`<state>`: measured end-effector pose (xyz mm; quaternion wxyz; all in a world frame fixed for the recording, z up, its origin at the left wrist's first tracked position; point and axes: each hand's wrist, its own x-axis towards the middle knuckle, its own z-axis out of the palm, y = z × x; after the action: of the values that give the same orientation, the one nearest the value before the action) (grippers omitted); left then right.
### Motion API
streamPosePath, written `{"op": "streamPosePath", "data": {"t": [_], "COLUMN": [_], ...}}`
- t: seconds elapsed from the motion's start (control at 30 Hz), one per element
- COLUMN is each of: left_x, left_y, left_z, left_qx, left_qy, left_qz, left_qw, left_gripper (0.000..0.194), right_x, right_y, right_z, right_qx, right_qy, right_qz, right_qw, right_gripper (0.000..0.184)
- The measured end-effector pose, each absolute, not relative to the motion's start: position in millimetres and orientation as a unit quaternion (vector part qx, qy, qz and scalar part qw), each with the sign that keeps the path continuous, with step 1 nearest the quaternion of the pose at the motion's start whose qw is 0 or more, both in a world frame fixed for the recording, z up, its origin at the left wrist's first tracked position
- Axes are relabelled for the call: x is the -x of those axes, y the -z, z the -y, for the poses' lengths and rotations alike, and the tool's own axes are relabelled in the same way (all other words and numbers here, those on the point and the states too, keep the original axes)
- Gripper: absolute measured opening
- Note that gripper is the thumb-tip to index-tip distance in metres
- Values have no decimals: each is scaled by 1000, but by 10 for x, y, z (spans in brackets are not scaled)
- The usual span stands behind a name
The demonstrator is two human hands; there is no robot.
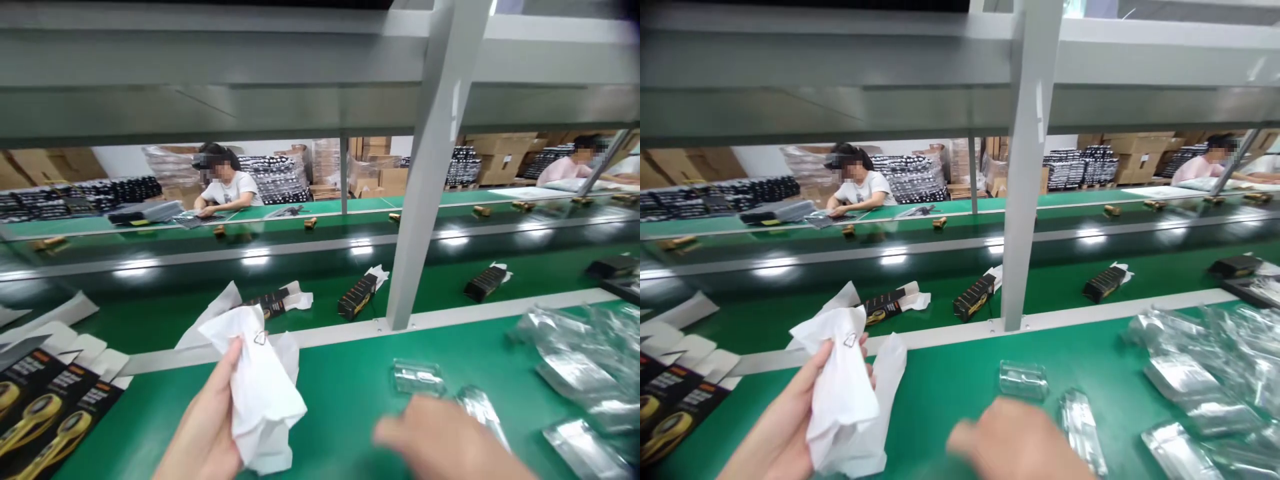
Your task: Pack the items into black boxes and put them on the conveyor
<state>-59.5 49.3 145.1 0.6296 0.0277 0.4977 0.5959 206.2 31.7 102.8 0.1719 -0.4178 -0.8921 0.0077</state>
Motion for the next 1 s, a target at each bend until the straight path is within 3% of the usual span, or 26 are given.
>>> {"op": "streamPosePath", "data": {"t": [0.17, 0.33, 0.57, 0.7, 0.83, 1.0], "left_x": [469, 236, 97, -64, -228, -137], "left_y": [-1397, -1270, -1119, -941, -760, -631], "left_z": [-276, -127, -97, -139, -136, -51], "left_qx": [-62, -72, -126, -148, -195, -227], "left_qy": [-527, -504, -549, -619, -644, -608], "left_qz": [-510, -496, -493, -451, -442, -535], "left_qw": [677, 704, 663, 626, 594, 542], "left_gripper": [35, 43, 61, 62, 69, 66], "right_x": [-2575, -2568, -2699, -2293, -1573, -1204], "right_y": [-819, -612, -846, -1127, -1080, -798], "right_z": [-813, -798, -844, -651, -365, -259], "right_qx": [485, 487, 496, 465, 349, 319], "right_qy": [65, 82, 10, -4, 72, 143], "right_qz": [872, 869, 866, 874, 907, 895], "right_qw": [29, 33, 64, 142, 225, 278], "right_gripper": [19, 25, 25, 23, 14, 21]}}
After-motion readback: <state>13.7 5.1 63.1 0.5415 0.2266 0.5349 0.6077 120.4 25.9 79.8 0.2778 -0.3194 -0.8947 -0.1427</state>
